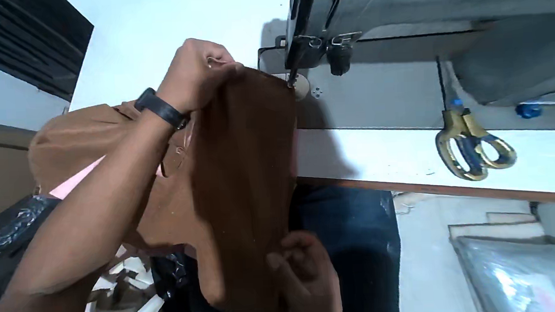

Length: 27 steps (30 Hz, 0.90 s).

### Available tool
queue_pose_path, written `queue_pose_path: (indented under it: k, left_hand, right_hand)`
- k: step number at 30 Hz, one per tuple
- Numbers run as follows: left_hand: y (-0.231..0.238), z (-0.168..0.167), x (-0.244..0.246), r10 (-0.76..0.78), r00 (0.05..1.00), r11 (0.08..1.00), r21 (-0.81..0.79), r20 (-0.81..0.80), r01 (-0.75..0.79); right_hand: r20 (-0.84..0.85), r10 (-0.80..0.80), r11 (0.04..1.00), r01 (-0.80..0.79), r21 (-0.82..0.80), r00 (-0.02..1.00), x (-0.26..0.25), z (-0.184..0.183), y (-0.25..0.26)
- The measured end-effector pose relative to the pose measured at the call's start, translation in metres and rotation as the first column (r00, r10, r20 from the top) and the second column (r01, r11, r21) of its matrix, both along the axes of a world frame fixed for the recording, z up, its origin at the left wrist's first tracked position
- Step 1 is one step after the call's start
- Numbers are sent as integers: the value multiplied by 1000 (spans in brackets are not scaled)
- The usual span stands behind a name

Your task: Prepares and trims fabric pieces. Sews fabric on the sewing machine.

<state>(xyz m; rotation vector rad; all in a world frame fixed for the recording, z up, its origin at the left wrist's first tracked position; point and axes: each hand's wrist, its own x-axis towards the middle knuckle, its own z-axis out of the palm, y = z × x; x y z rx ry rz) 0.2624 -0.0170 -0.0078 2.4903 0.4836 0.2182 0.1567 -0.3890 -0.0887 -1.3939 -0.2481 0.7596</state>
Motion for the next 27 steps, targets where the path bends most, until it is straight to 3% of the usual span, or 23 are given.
queue_pose_path:
  k: [2, 4, 9, 12, 17, 21, 24, 27]
  left_hand:
    - [8, -4, -4, -24, 998, 987, -158, -55, 15]
    - [10, -3, -4, -64, 992, 981, -192, -113, 42]
    - [7, 2, 4, -86, 967, 985, 122, -241, 118]
    - [9, 5, 14, -71, 962, 969, 212, -264, 130]
    - [9, 9, 20, -46, 970, 948, 297, -240, 118]
    - [-34, 33, 4, -101, 988, 875, 461, -118, 145]
    - [-75, 34, -12, -234, 972, 847, 491, 2, 203]
    - [-87, 7, -16, -303, 948, 816, 488, -95, 310]
  right_hand:
    - [7, 35, 999, -35, -21, 999, -6, -1, 2]
    - [19, 82, 993, -81, -82, 996, -2, -14, 6]
    - [97, 275, 949, -254, -189, 956, 8, -23, 9]
    - [199, 363, 928, -334, -164, 910, 15, -13, 19]
    - [546, 286, 942, -335, -11, 787, 13, 39, 53]
    - [701, 149, 958, -276, 71, 697, 14, 59, 87]
    - [756, 178, 962, -273, 1, 630, 9, 55, 103]
    - [759, 315, 924, -365, -110, 570, 15, 50, 102]
